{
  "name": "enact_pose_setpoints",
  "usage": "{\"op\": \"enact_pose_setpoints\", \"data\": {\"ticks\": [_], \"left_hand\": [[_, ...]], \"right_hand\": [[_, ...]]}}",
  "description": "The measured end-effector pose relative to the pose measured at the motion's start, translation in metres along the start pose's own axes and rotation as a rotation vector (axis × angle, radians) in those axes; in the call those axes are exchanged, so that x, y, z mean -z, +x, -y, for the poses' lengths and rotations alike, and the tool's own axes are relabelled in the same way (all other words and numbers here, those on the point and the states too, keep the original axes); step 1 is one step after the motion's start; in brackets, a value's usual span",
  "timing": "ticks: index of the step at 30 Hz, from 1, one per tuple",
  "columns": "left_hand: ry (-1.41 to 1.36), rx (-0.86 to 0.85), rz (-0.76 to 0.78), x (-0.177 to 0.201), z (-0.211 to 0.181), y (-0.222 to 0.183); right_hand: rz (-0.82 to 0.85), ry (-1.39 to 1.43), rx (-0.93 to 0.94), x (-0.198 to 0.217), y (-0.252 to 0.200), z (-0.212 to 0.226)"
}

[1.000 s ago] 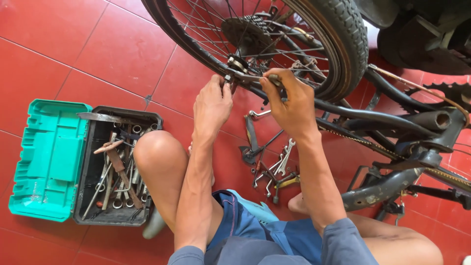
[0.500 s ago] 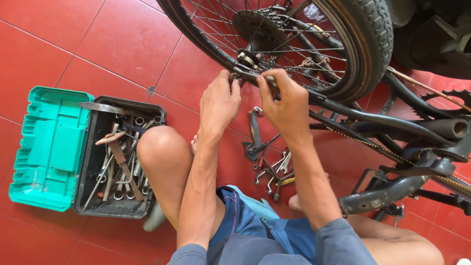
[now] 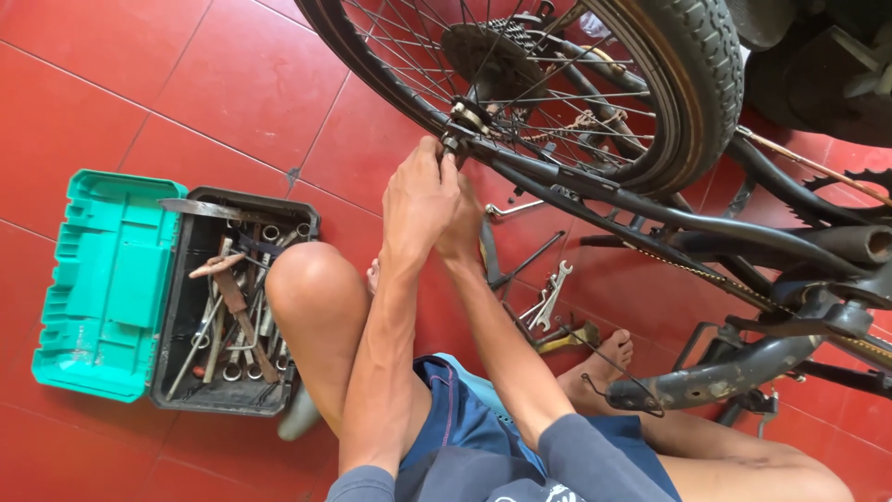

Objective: Tightening the nuts on the rear wheel axle of a bicycle using various wrenches while sitting on a small stool.

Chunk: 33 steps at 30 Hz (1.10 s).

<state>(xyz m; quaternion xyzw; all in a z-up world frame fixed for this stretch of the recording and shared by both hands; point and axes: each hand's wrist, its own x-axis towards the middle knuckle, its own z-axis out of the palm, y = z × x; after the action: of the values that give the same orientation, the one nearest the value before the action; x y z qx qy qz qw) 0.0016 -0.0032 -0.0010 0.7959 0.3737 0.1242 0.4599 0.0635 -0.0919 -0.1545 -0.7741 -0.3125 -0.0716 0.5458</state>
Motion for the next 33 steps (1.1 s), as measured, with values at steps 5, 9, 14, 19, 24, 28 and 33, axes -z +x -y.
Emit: {"op": "enact_pose_setpoints", "data": {"ticks": [5, 9, 14, 19, 24, 28, 33], "left_hand": [[0.021, 0.001, 0.015, 0.001, -0.001, -0.001], [0.032, -0.009, 0.020, -0.002, 0.007, -0.001], [0.030, -0.018, -0.004, 0.002, 0.002, 0.006], [0.024, 0.016, 0.031, 0.002, 0.002, -0.002], [0.028, 0.049, 0.065, 0.004, -0.004, 0.000], [0.037, 0.077, 0.041, -0.001, -0.005, -0.001], [0.042, 0.138, 0.032, -0.006, -0.003, -0.003]], "right_hand": [[0.315, -0.213, -0.020, -0.013, -0.016, -0.009], [0.559, -0.395, -0.039, -0.014, -0.031, -0.034], [0.889, -0.620, -0.049, -0.023, -0.050, -0.075], [1.063, -0.497, 0.106, 0.103, 0.018, 0.055], [0.815, -0.366, 0.086, 0.175, 0.086, 0.151], [0.313, -0.125, 0.262, 0.159, 0.108, 0.141], [0.141, -0.018, 0.381, 0.111, 0.113, 0.135]]}}
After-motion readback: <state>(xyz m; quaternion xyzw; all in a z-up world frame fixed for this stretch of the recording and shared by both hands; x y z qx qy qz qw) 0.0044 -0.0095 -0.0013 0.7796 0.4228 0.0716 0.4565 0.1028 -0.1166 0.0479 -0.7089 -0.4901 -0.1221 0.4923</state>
